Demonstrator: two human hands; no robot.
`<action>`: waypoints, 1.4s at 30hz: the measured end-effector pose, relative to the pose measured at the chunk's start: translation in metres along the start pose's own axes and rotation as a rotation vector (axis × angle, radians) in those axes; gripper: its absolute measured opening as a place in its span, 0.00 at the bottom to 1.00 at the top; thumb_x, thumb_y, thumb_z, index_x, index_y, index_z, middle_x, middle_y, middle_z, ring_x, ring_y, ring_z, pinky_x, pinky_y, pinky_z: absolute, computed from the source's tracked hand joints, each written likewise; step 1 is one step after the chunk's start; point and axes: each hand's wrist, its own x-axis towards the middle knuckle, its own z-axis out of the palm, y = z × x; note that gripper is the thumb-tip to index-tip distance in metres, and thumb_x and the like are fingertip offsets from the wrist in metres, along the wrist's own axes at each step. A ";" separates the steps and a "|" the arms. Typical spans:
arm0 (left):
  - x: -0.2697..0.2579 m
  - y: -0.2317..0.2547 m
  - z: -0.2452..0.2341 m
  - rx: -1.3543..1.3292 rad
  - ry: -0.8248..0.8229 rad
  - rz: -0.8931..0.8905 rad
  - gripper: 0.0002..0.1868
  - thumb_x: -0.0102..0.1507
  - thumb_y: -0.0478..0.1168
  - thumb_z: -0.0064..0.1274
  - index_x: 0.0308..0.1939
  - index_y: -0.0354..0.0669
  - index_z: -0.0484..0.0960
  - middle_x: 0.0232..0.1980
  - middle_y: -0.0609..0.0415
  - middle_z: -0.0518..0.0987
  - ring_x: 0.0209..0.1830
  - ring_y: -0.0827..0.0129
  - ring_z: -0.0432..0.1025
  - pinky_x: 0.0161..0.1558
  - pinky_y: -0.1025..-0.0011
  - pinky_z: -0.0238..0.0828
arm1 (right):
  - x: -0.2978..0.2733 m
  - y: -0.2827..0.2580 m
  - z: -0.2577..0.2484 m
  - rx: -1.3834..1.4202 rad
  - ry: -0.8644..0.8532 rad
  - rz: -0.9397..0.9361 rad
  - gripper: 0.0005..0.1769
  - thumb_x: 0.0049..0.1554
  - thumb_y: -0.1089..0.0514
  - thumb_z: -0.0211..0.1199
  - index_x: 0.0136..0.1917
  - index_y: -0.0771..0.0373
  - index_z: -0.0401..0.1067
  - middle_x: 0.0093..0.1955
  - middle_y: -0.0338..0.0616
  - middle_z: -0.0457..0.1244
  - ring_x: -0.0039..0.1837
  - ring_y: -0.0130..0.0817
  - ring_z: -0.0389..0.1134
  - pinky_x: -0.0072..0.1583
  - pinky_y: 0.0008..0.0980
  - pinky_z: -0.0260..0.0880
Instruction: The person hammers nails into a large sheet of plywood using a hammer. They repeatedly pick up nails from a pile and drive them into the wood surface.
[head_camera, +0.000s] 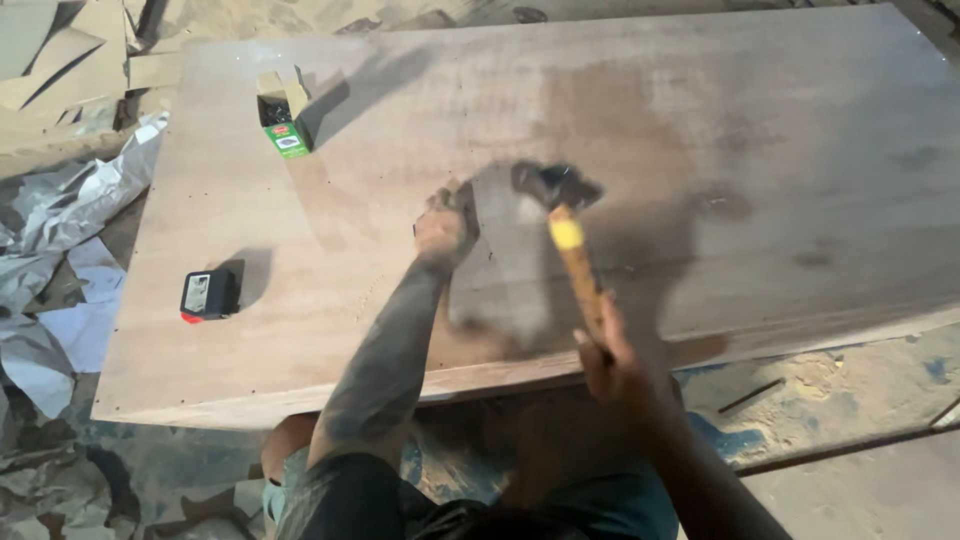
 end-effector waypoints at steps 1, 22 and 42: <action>-0.001 0.001 -0.007 -0.051 0.121 0.019 0.20 0.62 0.40 0.54 0.58 0.43 0.73 0.57 0.37 0.73 0.56 0.40 0.69 0.53 0.48 0.70 | 0.005 0.001 0.001 -0.034 -0.059 -0.006 0.30 0.59 0.57 0.64 0.73 0.65 0.64 0.56 0.61 0.68 0.52 0.52 0.73 0.52 0.46 0.72; -0.086 0.014 -0.060 -0.688 0.198 0.153 0.06 0.61 0.30 0.56 0.41 0.38 0.86 0.46 0.45 0.83 0.47 0.57 0.79 0.50 0.67 0.76 | -0.035 0.046 0.028 -0.091 -0.431 0.308 0.38 0.56 0.54 0.60 0.78 0.50 0.56 0.52 0.64 0.68 0.53 0.64 0.69 0.54 0.55 0.68; -0.098 0.037 -0.066 -0.319 -0.232 0.255 0.07 0.55 0.37 0.61 0.34 0.57 0.86 0.48 0.70 0.83 0.68 0.64 0.65 0.65 0.51 0.56 | -0.044 -0.005 -0.002 -0.036 -0.496 0.402 0.40 0.55 0.52 0.62 0.79 0.44 0.55 0.49 0.58 0.70 0.48 0.55 0.73 0.50 0.47 0.73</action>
